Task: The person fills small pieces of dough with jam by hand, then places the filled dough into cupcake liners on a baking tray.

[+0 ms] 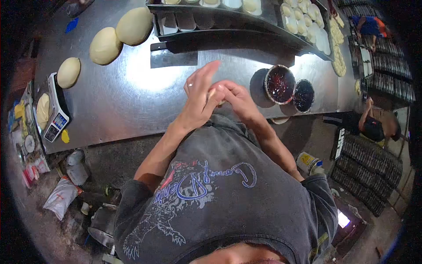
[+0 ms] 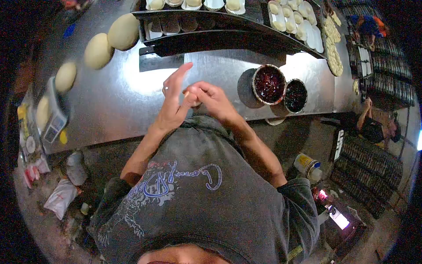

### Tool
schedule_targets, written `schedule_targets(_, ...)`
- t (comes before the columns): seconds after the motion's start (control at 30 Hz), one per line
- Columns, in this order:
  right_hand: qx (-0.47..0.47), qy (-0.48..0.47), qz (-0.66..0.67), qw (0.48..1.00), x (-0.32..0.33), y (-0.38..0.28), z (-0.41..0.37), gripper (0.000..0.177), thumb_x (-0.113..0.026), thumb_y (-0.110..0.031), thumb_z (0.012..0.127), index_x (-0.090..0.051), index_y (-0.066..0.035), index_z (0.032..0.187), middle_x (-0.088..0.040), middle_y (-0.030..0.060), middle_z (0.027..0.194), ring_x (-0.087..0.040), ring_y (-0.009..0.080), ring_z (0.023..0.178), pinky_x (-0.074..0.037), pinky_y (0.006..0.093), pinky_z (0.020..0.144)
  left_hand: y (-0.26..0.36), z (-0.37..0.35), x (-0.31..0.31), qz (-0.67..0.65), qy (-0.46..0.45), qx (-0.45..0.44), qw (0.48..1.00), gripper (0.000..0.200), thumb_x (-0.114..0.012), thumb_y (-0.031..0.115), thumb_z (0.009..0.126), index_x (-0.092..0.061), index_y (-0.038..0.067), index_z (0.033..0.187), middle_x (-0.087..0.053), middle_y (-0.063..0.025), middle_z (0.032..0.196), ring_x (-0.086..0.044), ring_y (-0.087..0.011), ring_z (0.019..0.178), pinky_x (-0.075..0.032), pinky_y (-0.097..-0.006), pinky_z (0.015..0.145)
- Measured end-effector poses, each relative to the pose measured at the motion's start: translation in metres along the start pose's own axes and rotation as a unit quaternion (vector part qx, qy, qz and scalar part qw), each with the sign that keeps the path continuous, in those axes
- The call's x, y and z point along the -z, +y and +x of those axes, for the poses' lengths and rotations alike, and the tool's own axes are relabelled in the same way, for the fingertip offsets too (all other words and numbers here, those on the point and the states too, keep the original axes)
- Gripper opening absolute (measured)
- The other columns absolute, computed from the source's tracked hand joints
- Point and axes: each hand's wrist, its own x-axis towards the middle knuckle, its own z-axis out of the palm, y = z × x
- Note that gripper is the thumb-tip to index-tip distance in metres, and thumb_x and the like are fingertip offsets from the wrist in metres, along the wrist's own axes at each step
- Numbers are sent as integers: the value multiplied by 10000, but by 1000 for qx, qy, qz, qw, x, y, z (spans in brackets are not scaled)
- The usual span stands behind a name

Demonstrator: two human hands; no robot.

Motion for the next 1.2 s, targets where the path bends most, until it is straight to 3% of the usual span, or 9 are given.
schedule_targets(0.13, -95, -6, -79, 992, 24, 48, 9, 354, -523, -349, 1056, -684, -52, 1160, -662, 1, 1010, -581, 94, 940, -476, 278, 829, -29, -2, 27, -56, -34, 64, 996, 501, -494, 273, 1048, -422, 40, 1485, -605, -143, 1308, -497, -301, 1263, -309, -438, 1128)
schedule_targets(0.23, -126, -10, -160, 979, 41, 102, 13, 370, -572, -386, 1026, -681, -57, 1156, -680, 43, 986, -604, 152, 910, -490, 329, 837, -31, 8, 51, -131, 96, 172, 972, 414, -472, 236, 1062, -497, 10, 1408, -650, -139, 1215, -581, -239, 1150, -414, -376, 1060)
schedule_targets(0.37, -81, -29, -268, 960, 46, 121, 24, 334, -616, -321, 986, -660, -43, 1166, -681, 131, 1043, -636, 263, 966, -488, 389, 902, -58, 10, 80, -172, 245, 206, 932, 334, -458, 194, 1074, -555, -8, 1321, -670, -126, 1134, -622, -200, 1096, -461, -357, 1043)
schedule_targets(0.47, -5, -7, -313, 950, 37, 87, 38, 280, -616, -223, 962, -645, -31, 1164, -647, 153, 1113, -633, 301, 1030, -490, 401, 915, -70, 8, 94, -175, 297, 214, 914, 314, -462, 179, 1074, -562, -12, 1302, -668, -131, 1126, -627, -206, 1105, -467, -367, 1057)
schedule_targets(0.57, 85, 8, -338, 937, 26, 36, 53, 294, -627, -223, 974, -646, -37, 1202, -640, 116, 1156, -609, 221, 1053, -475, 348, 930, -72, 9, 96, -188, 314, 215, 906, 301, -463, 175, 1073, -565, -15, 1282, -661, -124, 1102, -630, -209, 1092, -474, -368, 1051)
schedule_targets(0.73, 35, -5, -289, 957, 10, -29, 58, 294, -624, -277, 991, -642, -40, 1165, -653, 91, 1068, -601, 187, 989, -478, 340, 892, -61, 12, 86, -157, 315, 210, 912, 284, -442, 153, 1068, -590, -35, 1222, -656, -124, 1056, -624, -184, 1020, -490, -353, 982)
schedule_targets(0.97, -58, -128, -232, 962, 0, -37, 55, 311, -596, -339, 1019, -635, -50, 1126, -645, 48, 977, -585, 140, 941, -492, 327, 845, -54, 8, 82, -82, 270, 183, 942, 276, -447, 148, 1064, -603, -27, 1210, -669, -106, 1013, -636, -172, 982, -491, -338, 931)
schedule_targets(1.1, 83, -153, -293, 940, 27, -46, 81, 312, -591, -335, 1020, -635, -60, 1162, -662, 47, 1040, -599, 129, 961, -494, 288, 820, -56, 7, 84, -82, 262, 189, 943, 285, -445, 162, 1071, -602, -21, 1223, -672, -101, 1015, -633, -178, 984, -490, -340, 945)
schedule_targets(1.2, 126, -105, -280, 946, 47, -83, 115, 353, -605, -291, 1011, -598, -59, 1276, -651, 58, 1125, -615, 145, 1045, -514, 319, 898, -57, 9, 87, -77, 257, 191, 944, 290, -443, 170, 1075, -602, -21, 1226, -669, -102, 1023, -628, -182, 989, -487, -340, 955)
